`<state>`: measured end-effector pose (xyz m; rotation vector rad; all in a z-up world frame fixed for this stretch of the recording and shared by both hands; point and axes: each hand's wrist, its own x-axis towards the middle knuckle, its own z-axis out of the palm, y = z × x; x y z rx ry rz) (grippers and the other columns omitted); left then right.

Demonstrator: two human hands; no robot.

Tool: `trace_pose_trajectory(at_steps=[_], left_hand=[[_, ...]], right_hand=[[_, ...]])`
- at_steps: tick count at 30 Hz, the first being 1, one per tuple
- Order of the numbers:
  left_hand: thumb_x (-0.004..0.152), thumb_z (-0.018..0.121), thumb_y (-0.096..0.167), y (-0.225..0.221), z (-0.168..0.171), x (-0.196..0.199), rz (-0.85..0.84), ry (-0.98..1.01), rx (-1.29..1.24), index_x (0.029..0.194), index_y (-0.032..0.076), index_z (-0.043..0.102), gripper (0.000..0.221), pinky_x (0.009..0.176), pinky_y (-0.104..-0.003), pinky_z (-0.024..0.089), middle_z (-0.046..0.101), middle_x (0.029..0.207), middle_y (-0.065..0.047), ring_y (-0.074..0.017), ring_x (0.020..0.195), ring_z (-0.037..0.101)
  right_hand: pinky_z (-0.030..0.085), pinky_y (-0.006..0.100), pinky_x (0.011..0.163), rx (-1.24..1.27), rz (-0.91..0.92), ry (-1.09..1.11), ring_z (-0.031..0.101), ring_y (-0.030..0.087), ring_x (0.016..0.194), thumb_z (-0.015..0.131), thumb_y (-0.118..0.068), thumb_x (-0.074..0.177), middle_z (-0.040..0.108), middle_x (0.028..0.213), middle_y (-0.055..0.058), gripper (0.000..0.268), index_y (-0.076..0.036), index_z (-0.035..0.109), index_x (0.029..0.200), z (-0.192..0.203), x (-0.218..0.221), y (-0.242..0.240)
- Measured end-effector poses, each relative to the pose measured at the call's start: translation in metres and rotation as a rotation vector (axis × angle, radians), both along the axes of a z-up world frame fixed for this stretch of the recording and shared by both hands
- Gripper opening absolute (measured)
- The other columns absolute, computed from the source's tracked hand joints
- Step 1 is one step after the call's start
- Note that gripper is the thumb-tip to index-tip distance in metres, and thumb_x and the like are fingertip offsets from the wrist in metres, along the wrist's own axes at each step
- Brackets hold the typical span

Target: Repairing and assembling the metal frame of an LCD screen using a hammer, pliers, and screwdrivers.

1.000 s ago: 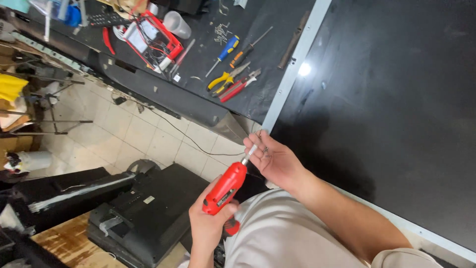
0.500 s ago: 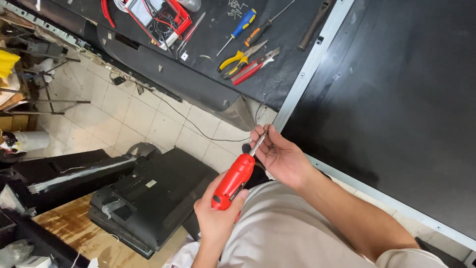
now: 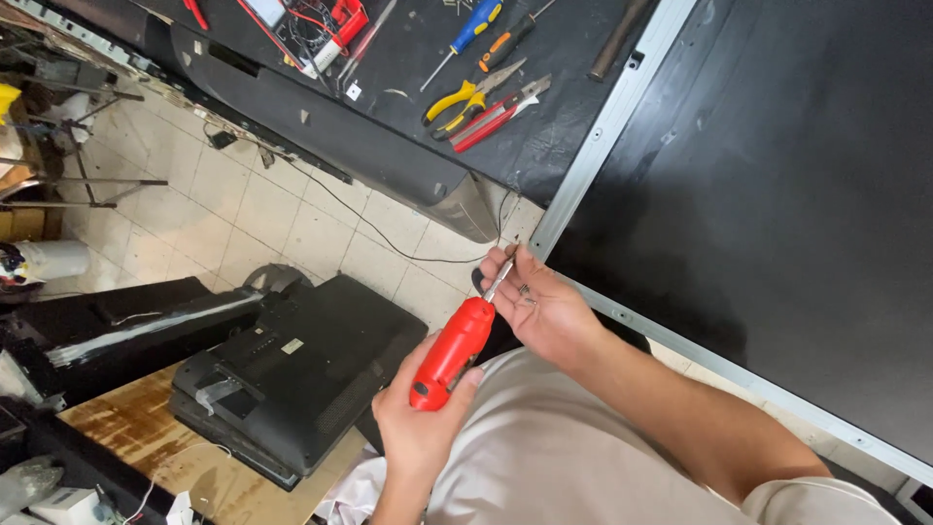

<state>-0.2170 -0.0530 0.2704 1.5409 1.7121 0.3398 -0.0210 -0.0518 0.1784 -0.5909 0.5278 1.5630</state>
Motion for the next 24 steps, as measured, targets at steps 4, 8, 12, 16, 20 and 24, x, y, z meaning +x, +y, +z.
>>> trace_pose_trajectory(at_steps=[4,8,12,16,20,24], left_hand=[[0.090,0.091,0.046,-0.001,-0.004,-0.010,-0.534,0.285,0.572,0.133,0.018,0.076,0.054,0.066,-0.028,0.056,0.074,0.084,0.008,-0.0123,0.068,0.066],[0.093,0.090,0.045,0.003,-0.004,-0.003,-0.654,0.348,0.609,0.136,0.015,0.075,0.055,0.058,-0.029,0.050,0.064,0.072,0.002,-0.0150,0.062,0.060],[0.097,0.085,0.046,0.010,-0.001,0.025,-0.698,0.378,0.574,0.137,0.016,0.072,0.051,0.052,-0.032,0.047,0.059,0.071,0.003,-0.0160,0.056,0.056],[0.092,0.083,0.049,0.022,0.007,0.048,-0.724,0.463,0.424,0.133,0.025,0.068,0.050,0.043,-0.036,0.044,0.057,0.064,0.005,-0.0184,0.049,0.057],[0.091,0.083,0.050,0.032,0.017,0.061,-0.753,0.498,0.327,0.139,0.021,0.069,0.058,0.046,-0.041,0.050,0.071,0.074,0.002,-0.0238,0.057,0.066],[0.090,0.083,0.050,0.041,0.023,0.074,-0.804,0.548,0.332,0.133,0.020,0.072,0.053,0.045,-0.041,0.051,0.068,0.068,0.001,-0.0246,0.053,0.066]], right_hand=[[0.059,0.038,0.112,-0.240,0.152,-0.088,0.072,0.023,0.126,0.068,-0.029,0.105,0.076,0.134,0.009,0.019,-0.010,0.068,0.111,0.006,0.000,-0.003],[0.054,0.037,0.121,-0.352,0.179,-0.071,0.069,0.024,0.123,0.057,-0.027,0.110,0.071,0.144,0.015,0.036,-0.002,0.062,0.136,0.008,0.000,-0.001],[0.058,0.033,0.111,-0.404,0.119,-0.080,0.071,0.022,0.117,0.057,-0.021,0.113,0.074,0.132,0.016,0.034,0.002,0.065,0.136,-0.005,0.008,0.001],[0.058,0.032,0.111,-0.459,0.041,-0.011,0.072,0.023,0.135,0.059,-0.017,0.112,0.076,0.137,0.017,0.023,-0.003,0.065,0.130,-0.012,0.015,0.004],[0.058,0.034,0.117,-0.507,0.018,0.004,0.074,0.025,0.132,0.061,-0.014,0.110,0.077,0.137,0.016,0.026,-0.001,0.068,0.132,-0.009,0.016,0.006],[0.058,0.032,0.108,-0.426,0.017,-0.012,0.073,0.019,0.119,0.057,-0.015,0.115,0.076,0.123,0.013,0.019,-0.002,0.067,0.125,-0.013,0.017,0.002]])
